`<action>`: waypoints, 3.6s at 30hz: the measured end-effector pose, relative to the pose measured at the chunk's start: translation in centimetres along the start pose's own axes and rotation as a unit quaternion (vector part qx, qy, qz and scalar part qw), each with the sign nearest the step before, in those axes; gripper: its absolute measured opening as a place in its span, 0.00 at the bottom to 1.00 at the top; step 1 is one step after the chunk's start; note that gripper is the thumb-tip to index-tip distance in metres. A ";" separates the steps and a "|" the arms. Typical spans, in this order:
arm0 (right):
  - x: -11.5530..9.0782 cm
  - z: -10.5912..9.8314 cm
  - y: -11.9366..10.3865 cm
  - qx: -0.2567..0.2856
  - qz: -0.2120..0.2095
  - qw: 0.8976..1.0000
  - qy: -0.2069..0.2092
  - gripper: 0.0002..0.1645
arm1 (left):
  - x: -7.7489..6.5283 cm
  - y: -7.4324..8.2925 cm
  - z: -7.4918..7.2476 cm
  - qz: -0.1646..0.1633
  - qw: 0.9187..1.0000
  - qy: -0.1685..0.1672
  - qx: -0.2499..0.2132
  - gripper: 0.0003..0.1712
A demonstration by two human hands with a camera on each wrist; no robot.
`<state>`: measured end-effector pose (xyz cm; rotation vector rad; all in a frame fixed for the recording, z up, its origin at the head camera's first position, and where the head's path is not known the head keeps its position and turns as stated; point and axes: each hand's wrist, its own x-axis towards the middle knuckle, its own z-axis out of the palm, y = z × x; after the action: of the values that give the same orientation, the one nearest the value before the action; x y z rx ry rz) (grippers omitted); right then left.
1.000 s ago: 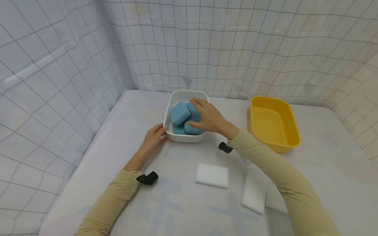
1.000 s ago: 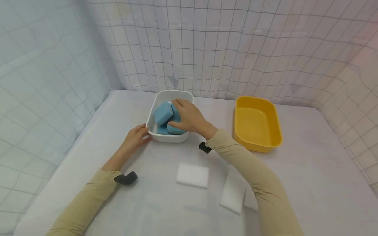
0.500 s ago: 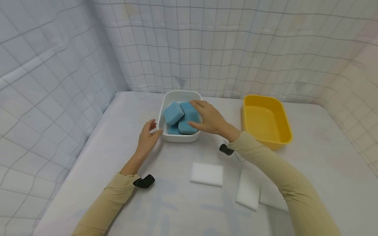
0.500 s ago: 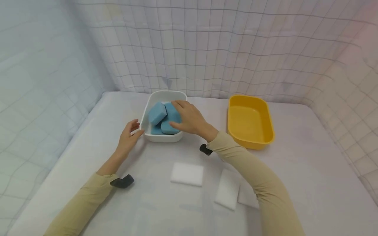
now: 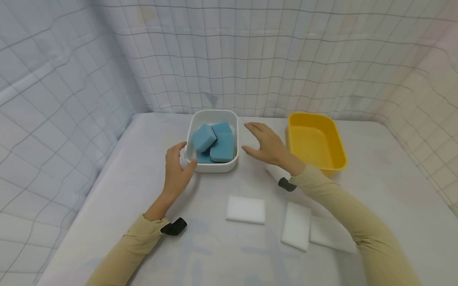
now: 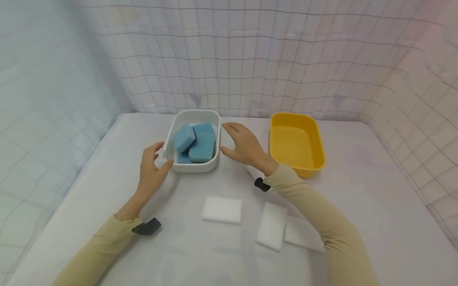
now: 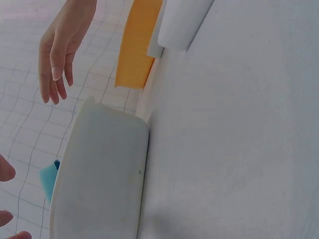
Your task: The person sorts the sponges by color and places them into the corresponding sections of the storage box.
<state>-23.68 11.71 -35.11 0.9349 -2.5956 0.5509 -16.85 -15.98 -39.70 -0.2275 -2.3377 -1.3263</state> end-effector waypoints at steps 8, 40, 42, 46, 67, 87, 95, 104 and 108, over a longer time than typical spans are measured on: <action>-3.1 -1.4 2.2 -0.002 0.010 0.999 0.044 0.38 | -1.2 1.4 1.1 0.093 0.995 -0.014 0.018 0.28; -13.5 -6.3 11.3 0.103 0.230 0.917 0.309 0.29 | -5.1 3.5 5.4 0.235 0.920 -0.307 0.061 0.27; -13.9 -6.0 11.9 0.125 0.263 0.903 0.315 0.30 | -5.1 3.5 5.5 0.235 0.917 -0.316 0.061 0.27; -14.3 -5.9 11.8 0.185 0.335 0.870 0.310 0.31 | -5.3 3.3 5.6 0.234 0.905 -0.346 0.076 0.28; -15.6 -4.3 14.1 0.379 0.466 0.772 0.205 0.36 | -5.2 3.2 4.7 0.236 0.862 -0.430 0.127 0.34; -16.4 -3.8 14.1 0.506 0.449 0.713 0.185 0.40 | -5.2 3.8 4.3 0.206 0.850 -0.463 0.144 0.39; -16.7 -3.7 14.1 0.475 0.443 0.740 0.174 0.40 | -5.1 3.8 4.4 0.196 0.853 -0.464 0.136 0.39; -17.0 -3.8 13.9 0.482 0.433 0.739 0.183 0.37 | -5.0 3.6 4.3 0.193 0.858 -0.456 0.134 0.38; -17.0 -3.7 13.7 0.496 0.431 0.729 0.191 0.37 | -4.9 3.7 4.0 0.190 0.863 -0.448 0.134 0.38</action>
<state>-19.65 32.28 -42.46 -0.3317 -2.0674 2.2134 -12.40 -10.31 -40.80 -1.3874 -2.9186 -0.7397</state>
